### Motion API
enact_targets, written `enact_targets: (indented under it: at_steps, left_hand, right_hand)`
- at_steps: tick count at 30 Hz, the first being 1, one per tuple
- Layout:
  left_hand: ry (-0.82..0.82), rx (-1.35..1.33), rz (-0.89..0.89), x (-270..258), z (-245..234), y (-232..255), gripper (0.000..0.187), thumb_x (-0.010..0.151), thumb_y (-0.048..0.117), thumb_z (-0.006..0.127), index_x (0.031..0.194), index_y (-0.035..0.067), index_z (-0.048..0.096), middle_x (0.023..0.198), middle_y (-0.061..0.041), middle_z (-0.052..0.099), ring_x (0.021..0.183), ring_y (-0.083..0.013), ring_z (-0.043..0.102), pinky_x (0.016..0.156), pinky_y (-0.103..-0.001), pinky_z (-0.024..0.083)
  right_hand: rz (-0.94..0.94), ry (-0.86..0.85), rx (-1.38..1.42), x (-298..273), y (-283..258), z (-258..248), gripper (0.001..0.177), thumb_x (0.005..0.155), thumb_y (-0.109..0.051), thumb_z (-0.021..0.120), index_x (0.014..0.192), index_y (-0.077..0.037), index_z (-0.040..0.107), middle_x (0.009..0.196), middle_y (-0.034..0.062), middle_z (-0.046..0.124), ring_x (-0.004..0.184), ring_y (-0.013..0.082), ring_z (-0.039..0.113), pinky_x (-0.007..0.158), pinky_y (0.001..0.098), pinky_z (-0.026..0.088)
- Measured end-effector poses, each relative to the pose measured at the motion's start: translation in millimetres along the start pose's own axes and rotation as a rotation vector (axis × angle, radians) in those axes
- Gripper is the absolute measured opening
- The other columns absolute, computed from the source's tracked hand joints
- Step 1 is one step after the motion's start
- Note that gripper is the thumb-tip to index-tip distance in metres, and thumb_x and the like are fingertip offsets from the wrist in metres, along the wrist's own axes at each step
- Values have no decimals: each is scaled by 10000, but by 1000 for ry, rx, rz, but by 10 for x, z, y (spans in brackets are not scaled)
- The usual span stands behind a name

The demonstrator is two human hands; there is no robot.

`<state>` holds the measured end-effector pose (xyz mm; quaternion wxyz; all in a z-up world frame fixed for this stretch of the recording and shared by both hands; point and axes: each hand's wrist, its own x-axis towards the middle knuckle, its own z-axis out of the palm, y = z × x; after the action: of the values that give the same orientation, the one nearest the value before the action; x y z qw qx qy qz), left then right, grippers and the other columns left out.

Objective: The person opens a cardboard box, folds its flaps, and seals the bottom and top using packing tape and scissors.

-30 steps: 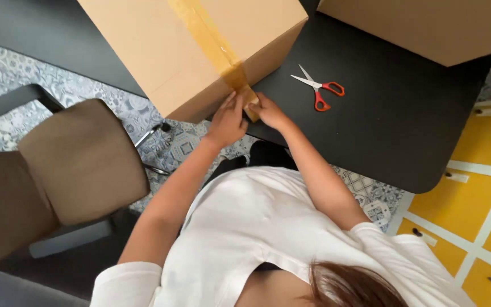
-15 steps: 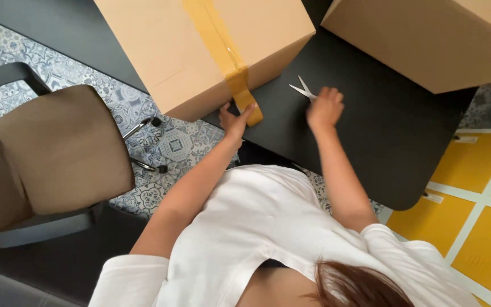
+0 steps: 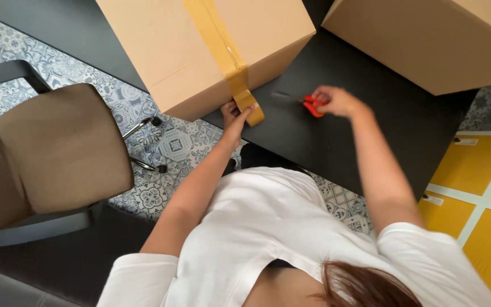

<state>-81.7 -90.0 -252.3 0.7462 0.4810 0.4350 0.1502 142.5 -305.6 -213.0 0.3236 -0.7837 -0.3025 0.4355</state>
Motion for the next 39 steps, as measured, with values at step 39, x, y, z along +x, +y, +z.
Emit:
enact_targets:
  at_steps: [39]
  left_hand:
    - [-86,-205,-537,-333,-100,425,536,603,237,723,1069,331,478,1064,13,572,980,-159,496,682,-367,433]
  right_hand:
    - [140,-335,-170,542,-1273,167,162,751,-52,685,911,-57,704,791,36,694,735,94,608,692,218,460]
